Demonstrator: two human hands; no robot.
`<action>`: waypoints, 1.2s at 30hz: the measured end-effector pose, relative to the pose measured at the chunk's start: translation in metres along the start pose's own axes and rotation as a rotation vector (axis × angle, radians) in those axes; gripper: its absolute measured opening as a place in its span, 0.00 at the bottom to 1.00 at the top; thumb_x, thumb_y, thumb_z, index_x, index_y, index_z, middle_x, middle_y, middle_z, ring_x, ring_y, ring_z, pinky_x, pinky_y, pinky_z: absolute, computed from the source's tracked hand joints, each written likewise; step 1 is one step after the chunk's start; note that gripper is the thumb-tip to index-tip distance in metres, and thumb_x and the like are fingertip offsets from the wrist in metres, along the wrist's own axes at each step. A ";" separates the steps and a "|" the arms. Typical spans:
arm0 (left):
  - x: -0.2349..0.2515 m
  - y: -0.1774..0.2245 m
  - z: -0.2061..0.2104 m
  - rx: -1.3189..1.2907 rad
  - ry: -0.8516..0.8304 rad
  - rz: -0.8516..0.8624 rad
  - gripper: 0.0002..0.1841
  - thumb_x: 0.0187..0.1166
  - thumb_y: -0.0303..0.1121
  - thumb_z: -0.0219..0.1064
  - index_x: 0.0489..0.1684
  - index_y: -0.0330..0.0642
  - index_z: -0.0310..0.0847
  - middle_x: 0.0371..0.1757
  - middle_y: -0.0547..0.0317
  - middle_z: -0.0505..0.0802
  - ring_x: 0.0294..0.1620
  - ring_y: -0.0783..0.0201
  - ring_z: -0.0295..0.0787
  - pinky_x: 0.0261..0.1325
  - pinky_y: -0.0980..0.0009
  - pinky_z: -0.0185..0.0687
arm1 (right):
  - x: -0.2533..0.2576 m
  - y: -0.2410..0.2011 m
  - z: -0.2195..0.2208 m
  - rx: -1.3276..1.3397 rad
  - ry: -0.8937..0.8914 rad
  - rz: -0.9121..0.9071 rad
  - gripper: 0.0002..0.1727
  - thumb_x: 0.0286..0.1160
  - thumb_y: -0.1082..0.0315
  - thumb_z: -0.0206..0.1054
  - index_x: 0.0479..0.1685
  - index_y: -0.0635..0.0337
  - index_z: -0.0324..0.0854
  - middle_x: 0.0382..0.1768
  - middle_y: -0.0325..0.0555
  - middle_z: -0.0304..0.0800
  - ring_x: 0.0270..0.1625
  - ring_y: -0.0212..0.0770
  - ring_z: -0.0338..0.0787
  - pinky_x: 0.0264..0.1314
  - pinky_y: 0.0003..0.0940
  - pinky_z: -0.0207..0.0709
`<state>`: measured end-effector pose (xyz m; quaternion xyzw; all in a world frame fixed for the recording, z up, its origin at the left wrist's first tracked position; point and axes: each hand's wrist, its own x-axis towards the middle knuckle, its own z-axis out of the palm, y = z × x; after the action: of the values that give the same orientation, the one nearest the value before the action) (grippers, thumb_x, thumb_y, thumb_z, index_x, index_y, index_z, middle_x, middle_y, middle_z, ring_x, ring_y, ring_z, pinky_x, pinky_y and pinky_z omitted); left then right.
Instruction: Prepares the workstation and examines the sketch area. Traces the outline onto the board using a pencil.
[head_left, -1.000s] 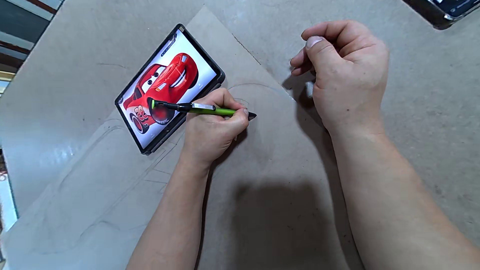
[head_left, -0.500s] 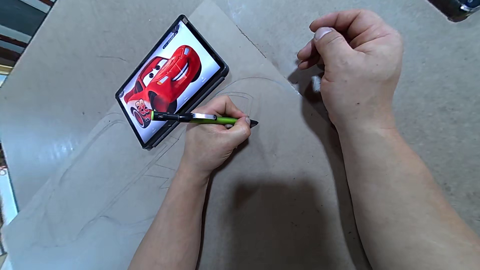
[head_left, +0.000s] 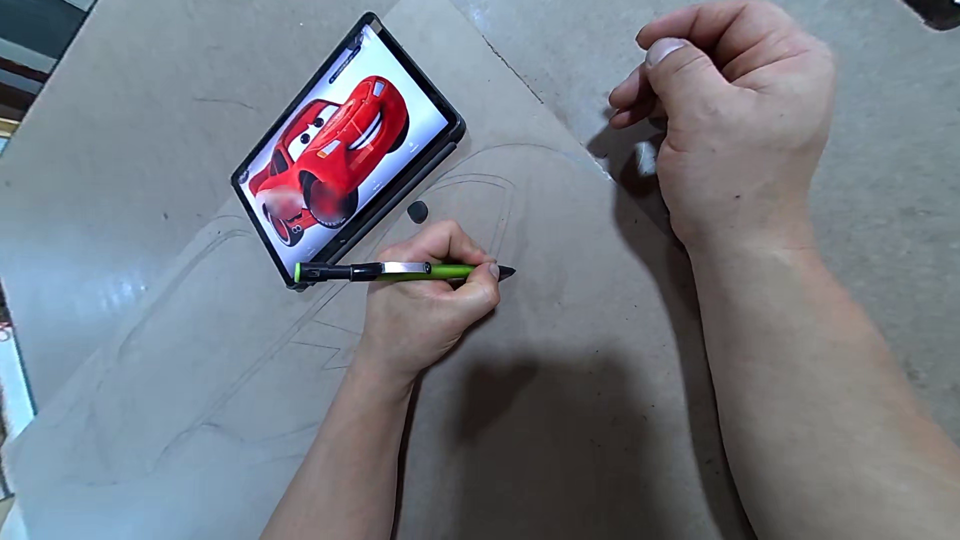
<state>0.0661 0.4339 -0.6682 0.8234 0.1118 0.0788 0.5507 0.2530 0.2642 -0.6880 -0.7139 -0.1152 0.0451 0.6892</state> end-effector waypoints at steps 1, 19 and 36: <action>-0.002 0.000 0.000 0.005 0.004 -0.006 0.03 0.69 0.25 0.71 0.30 0.44 0.84 0.30 0.59 0.92 0.19 0.67 0.85 0.17 0.75 0.80 | 0.000 0.000 0.000 0.001 0.000 -0.002 0.08 0.87 0.68 0.60 0.49 0.57 0.86 0.32 0.35 0.95 0.34 0.33 0.96 0.39 0.29 0.93; -0.036 0.003 0.018 -0.144 0.256 -0.055 0.03 0.75 0.30 0.72 0.39 0.43 0.86 0.35 0.54 0.92 0.24 0.64 0.87 0.23 0.73 0.85 | 0.000 -0.002 0.000 0.029 0.014 0.003 0.09 0.87 0.69 0.59 0.51 0.58 0.86 0.32 0.36 0.95 0.35 0.33 0.96 0.39 0.29 0.93; -0.046 0.009 0.047 0.098 0.459 -0.110 0.03 0.71 0.29 0.71 0.37 0.47 0.87 0.31 0.63 0.94 0.17 0.68 0.86 0.15 0.74 0.82 | -0.001 -0.001 0.000 -0.006 -0.014 -0.014 0.09 0.87 0.69 0.60 0.51 0.58 0.85 0.33 0.36 0.95 0.36 0.34 0.96 0.41 0.30 0.94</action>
<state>0.0350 0.3765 -0.6777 0.8023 0.2825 0.2283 0.4737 0.2517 0.2644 -0.6873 -0.7147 -0.1251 0.0449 0.6867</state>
